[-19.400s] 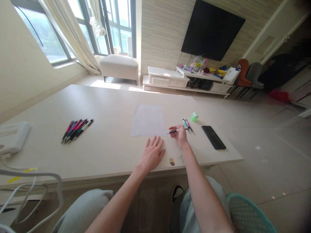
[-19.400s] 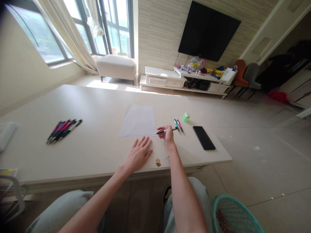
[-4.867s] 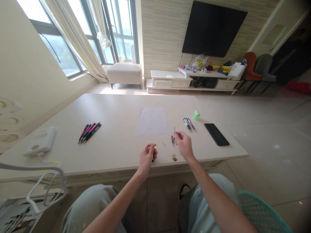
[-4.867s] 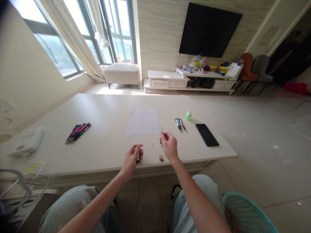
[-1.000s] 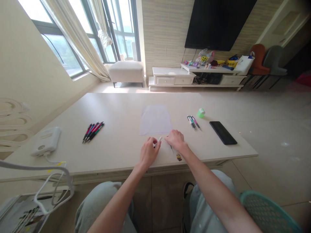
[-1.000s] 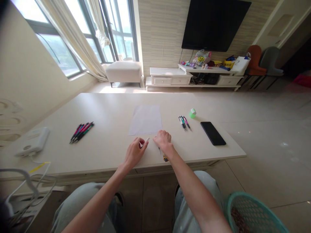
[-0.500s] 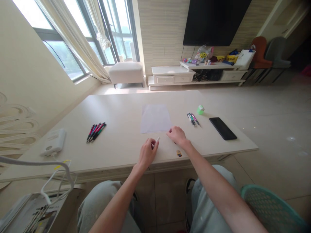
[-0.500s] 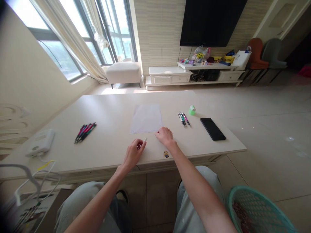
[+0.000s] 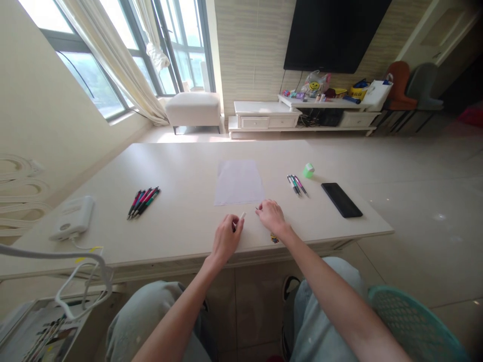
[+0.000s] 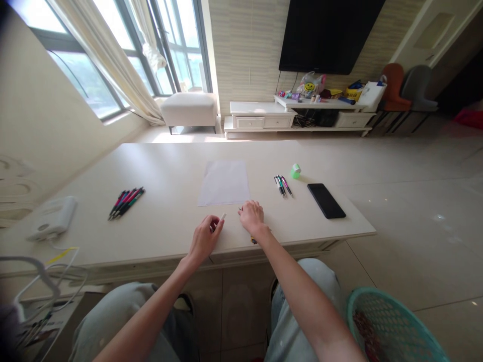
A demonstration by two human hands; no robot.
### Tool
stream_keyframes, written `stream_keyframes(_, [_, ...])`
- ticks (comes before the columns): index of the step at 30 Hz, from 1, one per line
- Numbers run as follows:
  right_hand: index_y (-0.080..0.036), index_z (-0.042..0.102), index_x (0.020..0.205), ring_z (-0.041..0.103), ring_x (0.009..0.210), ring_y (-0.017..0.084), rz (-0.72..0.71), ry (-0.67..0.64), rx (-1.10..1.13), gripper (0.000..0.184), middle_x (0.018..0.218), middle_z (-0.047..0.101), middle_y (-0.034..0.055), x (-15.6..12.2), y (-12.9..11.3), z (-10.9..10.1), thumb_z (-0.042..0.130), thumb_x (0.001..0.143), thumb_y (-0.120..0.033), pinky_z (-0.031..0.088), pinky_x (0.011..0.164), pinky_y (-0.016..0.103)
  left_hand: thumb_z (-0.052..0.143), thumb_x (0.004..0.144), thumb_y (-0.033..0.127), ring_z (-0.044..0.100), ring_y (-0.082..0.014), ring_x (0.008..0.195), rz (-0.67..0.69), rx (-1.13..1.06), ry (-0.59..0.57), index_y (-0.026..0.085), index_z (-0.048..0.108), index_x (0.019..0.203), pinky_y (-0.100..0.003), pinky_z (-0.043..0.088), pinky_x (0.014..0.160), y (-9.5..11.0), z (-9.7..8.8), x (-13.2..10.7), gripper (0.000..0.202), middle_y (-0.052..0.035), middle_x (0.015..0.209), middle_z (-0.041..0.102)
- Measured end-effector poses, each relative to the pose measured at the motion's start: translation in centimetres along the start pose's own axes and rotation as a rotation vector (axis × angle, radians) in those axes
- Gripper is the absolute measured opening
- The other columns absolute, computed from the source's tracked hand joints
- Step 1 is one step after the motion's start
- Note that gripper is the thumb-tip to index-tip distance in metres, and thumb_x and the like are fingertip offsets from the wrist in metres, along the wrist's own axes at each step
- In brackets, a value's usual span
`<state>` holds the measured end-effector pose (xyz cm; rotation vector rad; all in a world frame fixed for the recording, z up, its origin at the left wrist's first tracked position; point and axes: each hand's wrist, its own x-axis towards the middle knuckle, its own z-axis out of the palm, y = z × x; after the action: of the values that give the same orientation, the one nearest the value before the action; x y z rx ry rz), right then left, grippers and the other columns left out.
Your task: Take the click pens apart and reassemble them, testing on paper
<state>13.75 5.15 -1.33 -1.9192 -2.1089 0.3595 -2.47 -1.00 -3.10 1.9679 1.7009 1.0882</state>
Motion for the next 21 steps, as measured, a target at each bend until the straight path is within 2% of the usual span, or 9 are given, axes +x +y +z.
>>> stream_keyframes(5, [-0.013,0.065,0.088,0.052,0.100,0.026,-0.009,0.028,-0.066,0.018,0.099,0.063,0.0156,0.1,-0.9,0.7,0.049,0.086,-0.020,0.037,0.082,0.036,0.044,0.089,0.038,0.052,-0.0128,0.063,0.003,0.005,-0.008,0.019,0.055,0.080,-0.025,0.040,0.060,-0.1,-0.4,-0.1,0.024,-0.0012,0.075,0.057])
stream_keyframes(8, [-0.014,0.064,0.082,0.053,0.097,0.025,-0.011,0.074,0.043,0.015,0.096,0.063,0.0151,0.4,-0.4,0.1,0.050,0.084,-0.019,0.037,0.081,0.035,0.044,0.088,0.039,0.052,-0.0126,0.063,0.002,-0.013,-0.005,0.019,0.055,0.079,-0.024,0.041,0.060,-0.1,-0.5,0.0,0.025,-0.0012,0.074,0.058])
stream_keyframes(10, [-0.015,0.062,0.079,0.055,0.088,0.022,-0.004,0.083,0.254,0.013,0.089,0.064,0.0120,0.7,0.4,-0.8,0.052,0.083,-0.021,0.039,0.076,0.033,0.045,0.088,0.039,0.053,-0.0127,0.064,0.001,-0.049,-0.003,0.019,0.055,0.079,-0.024,0.041,0.060,0.0,-0.5,0.0,0.025,-0.0012,0.074,0.059])
stream_keyframes(13, [-0.015,0.060,0.081,0.055,0.070,0.015,0.010,0.070,0.724,0.013,0.076,0.063,0.0053,1.0,1.8,-2.5,0.053,0.082,-0.026,0.041,0.065,0.028,0.044,0.088,0.040,0.054,-0.0123,0.064,-0.010,-0.118,-0.004,0.019,0.055,0.081,-0.023,0.040,0.060,0.2,-0.4,0.0,0.025,-0.0012,0.076,0.060])
stream_keyframes(16, [-0.015,0.061,0.092,0.051,0.060,0.011,0.014,0.045,1.134,0.026,0.071,0.059,0.0008,0.6,2.3,-3.9,0.060,0.077,-0.036,0.037,0.053,0.023,0.045,0.088,0.041,0.053,-0.0115,0.062,-0.035,-0.179,-0.034,0.020,0.056,0.083,-0.023,0.040,0.058,0.7,-0.2,0.0,0.024,-0.0009,0.078,0.062])
stream_keyframes(18, [-0.016,0.062,0.093,0.046,0.055,0.008,-0.010,0.042,1.302,0.031,0.069,0.056,-0.0007,0.1,2.0,-4.4,0.064,0.073,-0.040,0.034,0.047,0.021,0.045,0.088,0.041,0.052,-0.0111,0.061,-0.033,-0.210,-0.064,0.020,0.056,0.084,-0.023,0.041,0.059,1.0,0.0,-0.1,0.024,-0.0009,0.079,0.063])
stream_keyframes(21, [-0.016,0.063,0.083,0.046,0.052,0.008,-0.065,0.133,1.428,0.029,0.067,0.057,0.0000,-0.7,1.0,-4.6,0.068,0.071,-0.042,0.035,0.046,0.022,0.045,0.088,0.042,0.053,-0.0114,0.064,-0.008,-0.228,-0.091,0.020,0.056,0.085,-0.023,0.041,0.060,1.3,0.3,-0.1,0.025,-0.0014,0.081,0.064])
